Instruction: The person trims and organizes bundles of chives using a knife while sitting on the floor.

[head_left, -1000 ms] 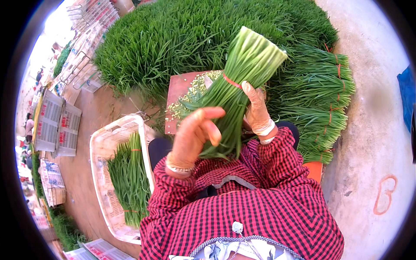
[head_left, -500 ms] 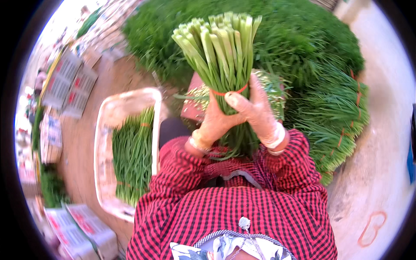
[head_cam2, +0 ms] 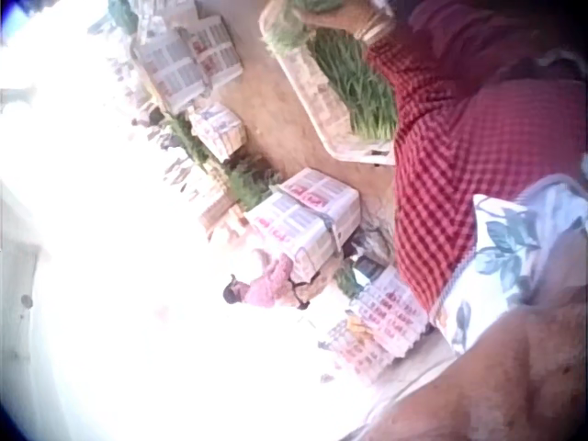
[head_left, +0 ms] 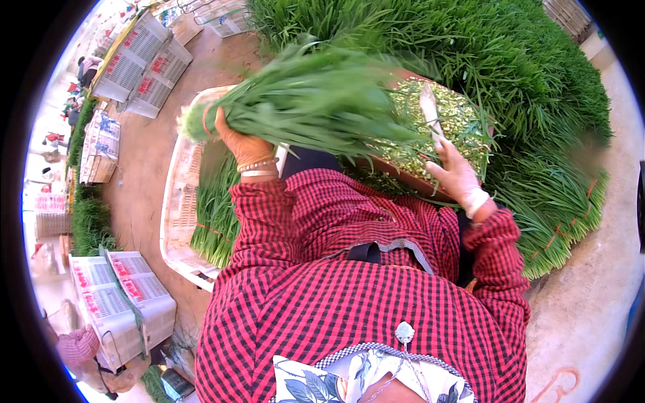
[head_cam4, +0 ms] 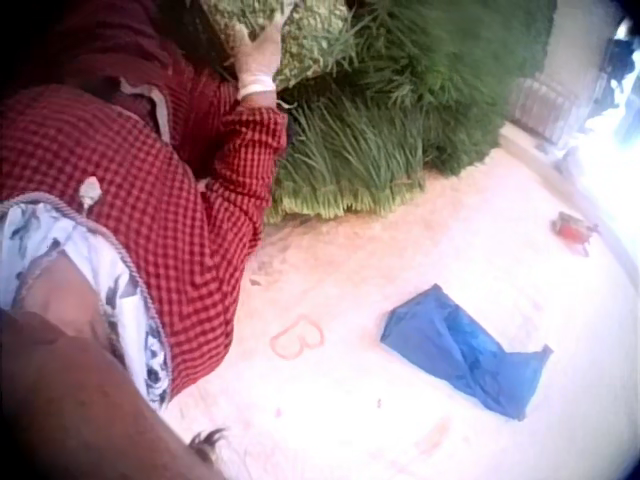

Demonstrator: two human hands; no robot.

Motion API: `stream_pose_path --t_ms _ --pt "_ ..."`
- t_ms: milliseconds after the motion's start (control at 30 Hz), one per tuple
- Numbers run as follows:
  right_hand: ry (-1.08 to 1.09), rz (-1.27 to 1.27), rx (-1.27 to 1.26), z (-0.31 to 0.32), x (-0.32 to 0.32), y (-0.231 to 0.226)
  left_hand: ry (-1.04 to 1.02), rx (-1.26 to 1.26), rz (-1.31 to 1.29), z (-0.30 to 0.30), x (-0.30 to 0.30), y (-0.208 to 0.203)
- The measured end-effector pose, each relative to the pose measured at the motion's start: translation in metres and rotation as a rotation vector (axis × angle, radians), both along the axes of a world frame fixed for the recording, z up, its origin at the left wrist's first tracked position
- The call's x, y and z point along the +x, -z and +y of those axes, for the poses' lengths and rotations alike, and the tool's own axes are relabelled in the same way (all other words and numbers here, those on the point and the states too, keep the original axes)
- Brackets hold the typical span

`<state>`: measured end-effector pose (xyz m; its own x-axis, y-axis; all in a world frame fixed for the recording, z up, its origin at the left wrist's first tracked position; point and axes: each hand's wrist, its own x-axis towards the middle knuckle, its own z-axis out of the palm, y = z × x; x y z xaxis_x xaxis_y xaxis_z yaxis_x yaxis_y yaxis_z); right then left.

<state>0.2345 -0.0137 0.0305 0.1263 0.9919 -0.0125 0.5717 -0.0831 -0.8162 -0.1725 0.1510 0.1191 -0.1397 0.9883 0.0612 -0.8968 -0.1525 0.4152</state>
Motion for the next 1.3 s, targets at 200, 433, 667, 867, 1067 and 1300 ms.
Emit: stream_pose_path --t_ms 200,433,667,867,1067,1300 --pt "0.017 0.320 -0.279 -0.018 0.011 -0.058 -0.392 -0.242 0.018 -0.001 -0.055 0.060" --pt "-0.124 0.275 -0.309 0.004 -0.017 -0.081 -0.636 0.043 1.099 -0.017 -0.115 0.089" --pt "-0.189 0.080 -0.354 0.004 -0.002 -0.048 -0.392 -0.132 0.512 -0.032 -0.209 -0.019" --pt "-0.139 0.125 -0.366 0.006 -0.006 0.004 -0.764 -0.314 1.685 -0.052 -0.311 -0.068" --pt "-0.272 -0.160 -0.375 0.006 -0.046 -0.010 -0.191 -0.761 2.570 -0.018 -0.292 0.010" --pt "-0.245 -0.288 -0.461 0.018 -0.061 -0.055 0.149 -0.791 2.203 0.079 -0.278 0.179"
